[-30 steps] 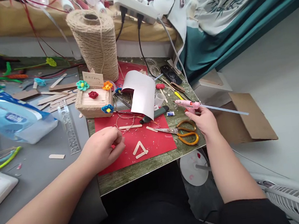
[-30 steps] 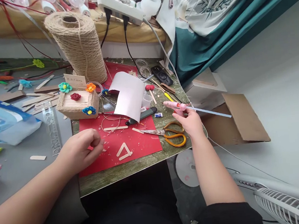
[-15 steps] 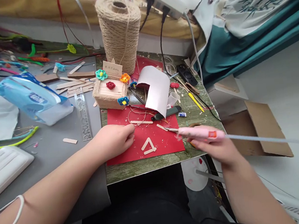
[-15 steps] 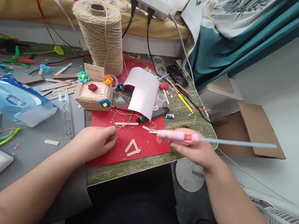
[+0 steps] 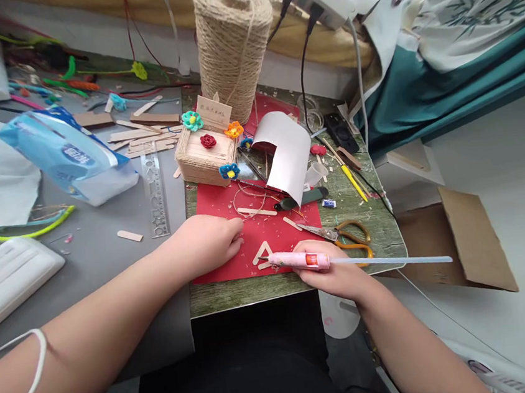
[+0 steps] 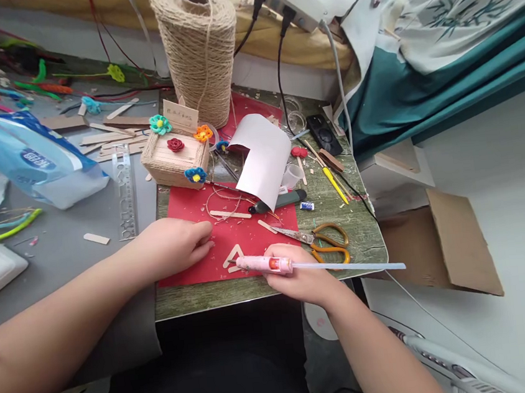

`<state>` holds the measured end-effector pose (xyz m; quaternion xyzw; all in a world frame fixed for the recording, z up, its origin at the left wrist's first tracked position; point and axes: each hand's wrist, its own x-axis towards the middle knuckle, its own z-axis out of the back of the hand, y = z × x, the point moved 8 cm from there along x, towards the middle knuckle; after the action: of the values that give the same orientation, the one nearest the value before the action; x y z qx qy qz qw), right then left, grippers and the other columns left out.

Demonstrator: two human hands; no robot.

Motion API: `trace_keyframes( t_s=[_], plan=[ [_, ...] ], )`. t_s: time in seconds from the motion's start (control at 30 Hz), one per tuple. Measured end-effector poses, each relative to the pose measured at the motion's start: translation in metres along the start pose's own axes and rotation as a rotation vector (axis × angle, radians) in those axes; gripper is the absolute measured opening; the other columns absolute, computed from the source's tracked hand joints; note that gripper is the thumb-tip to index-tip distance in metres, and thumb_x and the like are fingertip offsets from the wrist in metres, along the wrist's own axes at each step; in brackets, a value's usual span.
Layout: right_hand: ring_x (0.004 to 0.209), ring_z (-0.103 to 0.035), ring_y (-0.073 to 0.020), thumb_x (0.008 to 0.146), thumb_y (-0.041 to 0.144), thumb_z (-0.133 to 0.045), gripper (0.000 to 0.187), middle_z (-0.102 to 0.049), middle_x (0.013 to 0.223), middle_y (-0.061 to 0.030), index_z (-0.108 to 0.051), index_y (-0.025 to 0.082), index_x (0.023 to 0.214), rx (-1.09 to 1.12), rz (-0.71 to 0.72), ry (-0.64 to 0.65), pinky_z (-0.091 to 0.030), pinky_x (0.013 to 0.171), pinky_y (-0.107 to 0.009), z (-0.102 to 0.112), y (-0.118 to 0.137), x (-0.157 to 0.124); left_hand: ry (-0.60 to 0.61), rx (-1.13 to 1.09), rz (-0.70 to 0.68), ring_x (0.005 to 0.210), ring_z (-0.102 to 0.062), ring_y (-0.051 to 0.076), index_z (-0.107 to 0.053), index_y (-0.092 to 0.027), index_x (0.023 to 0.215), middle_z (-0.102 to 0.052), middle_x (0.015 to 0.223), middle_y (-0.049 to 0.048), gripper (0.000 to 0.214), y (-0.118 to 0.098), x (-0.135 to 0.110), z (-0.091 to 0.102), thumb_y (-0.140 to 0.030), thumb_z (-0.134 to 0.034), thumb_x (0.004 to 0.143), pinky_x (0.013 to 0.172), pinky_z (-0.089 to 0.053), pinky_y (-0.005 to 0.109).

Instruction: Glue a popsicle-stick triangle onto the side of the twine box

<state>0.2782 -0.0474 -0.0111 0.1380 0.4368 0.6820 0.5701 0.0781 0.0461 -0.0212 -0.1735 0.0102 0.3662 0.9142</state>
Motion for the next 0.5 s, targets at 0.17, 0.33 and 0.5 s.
trace_keyframes(
  t_s=[0.17,0.33,0.5],
  plan=[
    [0.072,-0.066,-0.0184,0.078,0.008,-0.065,0.018,-0.071,0.084,0.0008,-0.067,0.024,0.086,-0.023,-0.026,0.014,-0.048,0.063,-0.028,-0.005,-0.001,0.001,0.058,0.012,0.023,0.051,-0.057,0.022,-0.061,-0.022,0.084,-0.065,0.062,0.0044,0.022,0.001,0.0,-0.004,-0.038,-0.053,0.096,0.051,-0.03,0.03],
    [0.078,-0.07,-0.0215,0.081,0.012,-0.068,0.017,-0.075,0.09,-0.0018,-0.072,0.023,0.093,-0.012,-0.038,-0.047,-0.053,0.065,-0.03,0.011,-0.006,-0.005,-0.027,-0.023,-0.046,0.05,-0.053,0.02,-0.061,-0.021,0.082,-0.059,0.059,0.0027,0.022,-0.005,-0.001,0.0,-0.037,-0.054,0.097,0.051,-0.03,0.03],
    [0.105,-0.075,-0.0298,0.091,0.026,-0.071,0.024,-0.079,0.113,-0.0078,-0.079,0.028,0.114,0.074,-0.031,-0.177,-0.062,0.088,-0.041,0.057,-0.014,-0.034,-0.121,-0.12,-0.432,0.075,-0.062,0.02,-0.068,-0.021,0.091,-0.069,0.083,0.0052,0.017,-0.033,-0.008,0.009,-0.027,-0.054,0.1,0.066,-0.045,0.032]
  ],
)
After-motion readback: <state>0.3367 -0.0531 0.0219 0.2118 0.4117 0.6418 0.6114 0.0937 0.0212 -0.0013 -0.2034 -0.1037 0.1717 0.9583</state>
